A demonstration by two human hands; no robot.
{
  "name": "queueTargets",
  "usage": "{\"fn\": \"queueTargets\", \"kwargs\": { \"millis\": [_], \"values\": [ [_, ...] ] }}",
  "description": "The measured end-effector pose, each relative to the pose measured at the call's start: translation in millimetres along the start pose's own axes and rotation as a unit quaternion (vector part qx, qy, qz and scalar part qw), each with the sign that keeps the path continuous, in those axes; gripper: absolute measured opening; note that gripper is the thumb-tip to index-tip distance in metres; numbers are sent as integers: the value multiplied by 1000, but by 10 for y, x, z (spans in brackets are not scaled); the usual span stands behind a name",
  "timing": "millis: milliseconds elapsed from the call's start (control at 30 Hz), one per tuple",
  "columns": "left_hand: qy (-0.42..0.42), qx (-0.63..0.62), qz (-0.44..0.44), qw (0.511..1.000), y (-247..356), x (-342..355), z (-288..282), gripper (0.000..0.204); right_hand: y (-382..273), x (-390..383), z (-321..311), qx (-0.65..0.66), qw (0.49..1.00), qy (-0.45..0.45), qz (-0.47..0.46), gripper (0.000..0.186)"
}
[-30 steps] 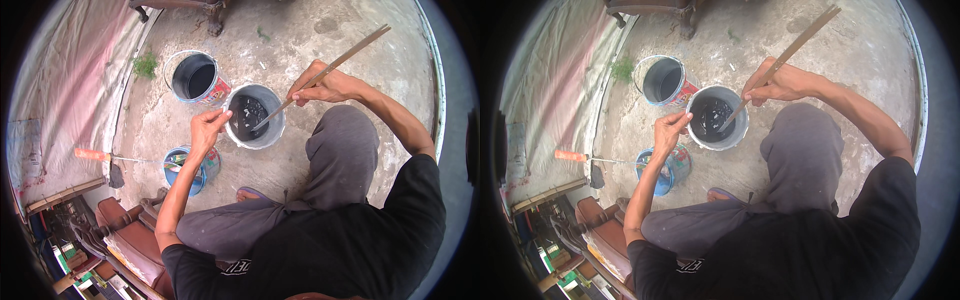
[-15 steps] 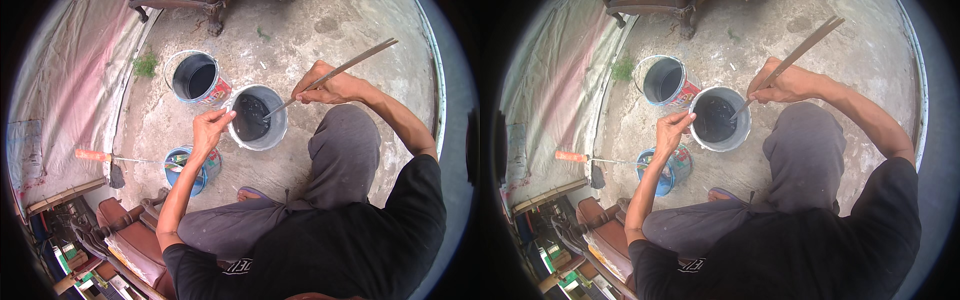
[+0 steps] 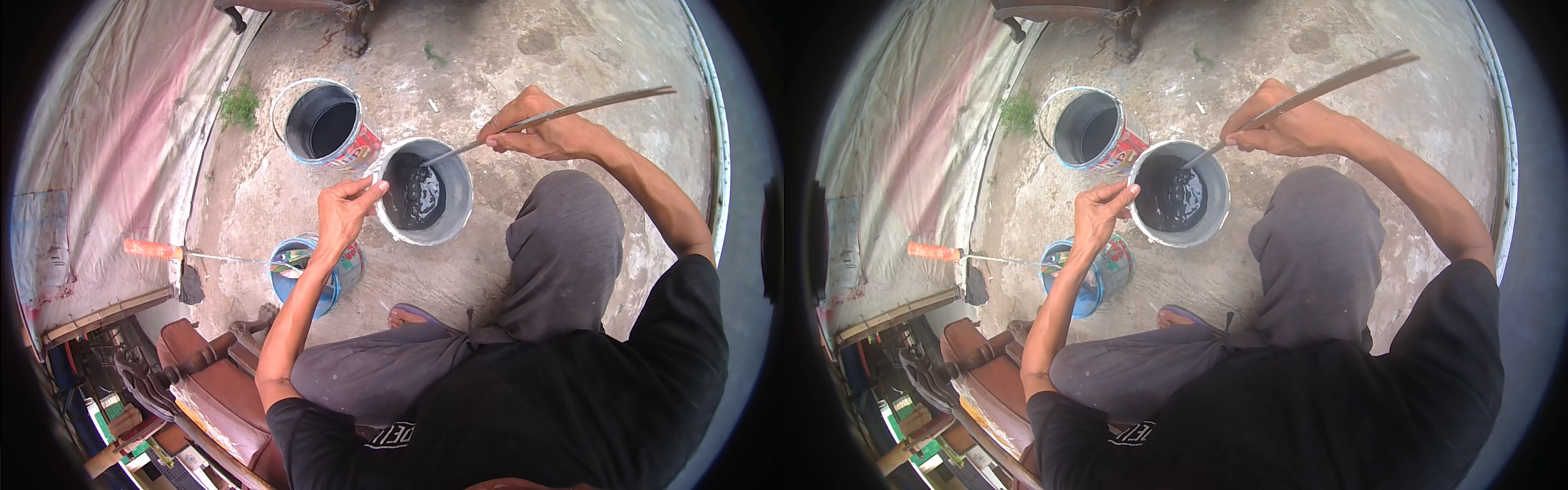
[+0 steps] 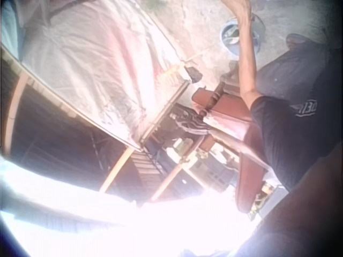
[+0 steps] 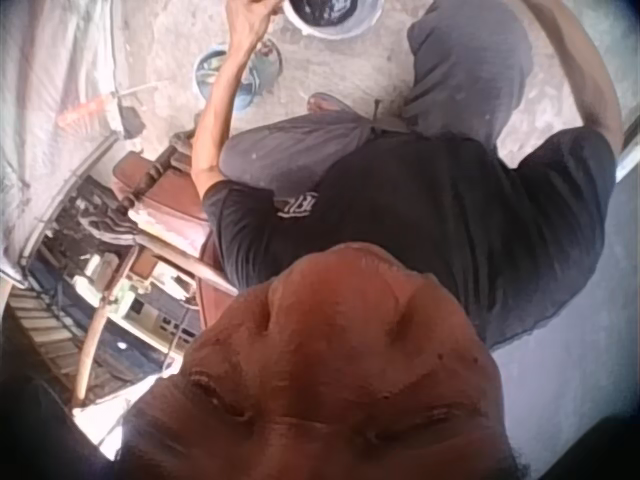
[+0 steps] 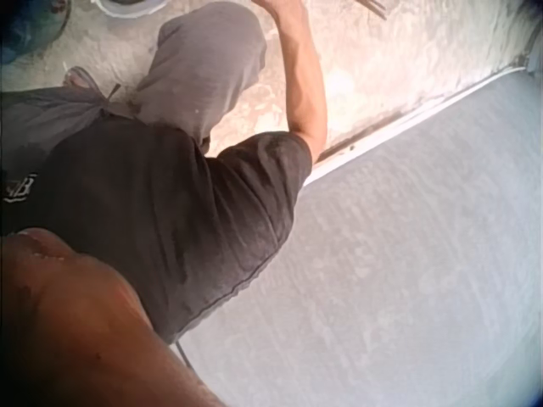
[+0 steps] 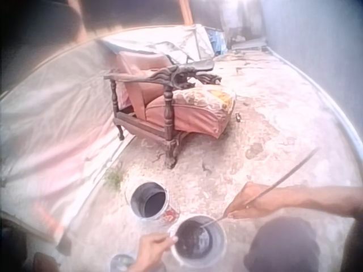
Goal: The person squats and mixes dark paint in a bucket using a wooden stick. They scrape the sides of the bucket and stir the contents thoroughly.
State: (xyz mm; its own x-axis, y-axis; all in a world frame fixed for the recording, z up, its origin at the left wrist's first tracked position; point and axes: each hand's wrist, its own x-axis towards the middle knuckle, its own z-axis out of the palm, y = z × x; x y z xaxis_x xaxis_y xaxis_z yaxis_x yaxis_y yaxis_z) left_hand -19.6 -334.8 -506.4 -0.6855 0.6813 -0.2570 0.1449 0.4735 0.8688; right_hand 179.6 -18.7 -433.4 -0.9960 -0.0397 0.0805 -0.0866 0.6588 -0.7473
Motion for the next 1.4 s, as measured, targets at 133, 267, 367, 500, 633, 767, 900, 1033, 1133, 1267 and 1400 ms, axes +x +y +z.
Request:
{"fn": "queueTargets", "kwargs": {
  "millis": [133,267,367,500,633,767,900,1033,1133,1267,1400],
  "values": [
    [9,-15,-7,1000,35,1,17,35,-39,-45,46,60,995,-69,39,25],
    [14,-26,-8,1000,58,-17,28,40,-32,66,127,80,995,-52,1,28],
    [9,-13,-2,1000,30,-17,23,40,-106,152,69,45,999,-1,-19,25],
    [-1,13,3,1000,23,-15,25,35,-29,84,-7,0,1000,22,-5,21],
    [4,1,4,1000,20,-20,51,36,-48,-72,-15,18,997,-47,54,23],
    [8,-4,-14,1000,110,-31,104,41,12,-117,52,117,989,-61,69,27],
    [16,-40,-23,999,162,-44,170,39,79,-45,51,85,996,27,20,26],
    [11,-56,-39,998,178,-40,190,37,194,-100,19,34,998,35,33,25],
    [12,-69,-44,997,145,-24,178,39,195,-196,14,60,995,-20,76,28],
    [4,-62,-45,997,184,-13,184,41,134,-250,-3,159,979,-43,121,31],
    [-4,-71,-38,997,162,-6,196,41,137,-105,33,141,988,30,59,30]
  ]
}}
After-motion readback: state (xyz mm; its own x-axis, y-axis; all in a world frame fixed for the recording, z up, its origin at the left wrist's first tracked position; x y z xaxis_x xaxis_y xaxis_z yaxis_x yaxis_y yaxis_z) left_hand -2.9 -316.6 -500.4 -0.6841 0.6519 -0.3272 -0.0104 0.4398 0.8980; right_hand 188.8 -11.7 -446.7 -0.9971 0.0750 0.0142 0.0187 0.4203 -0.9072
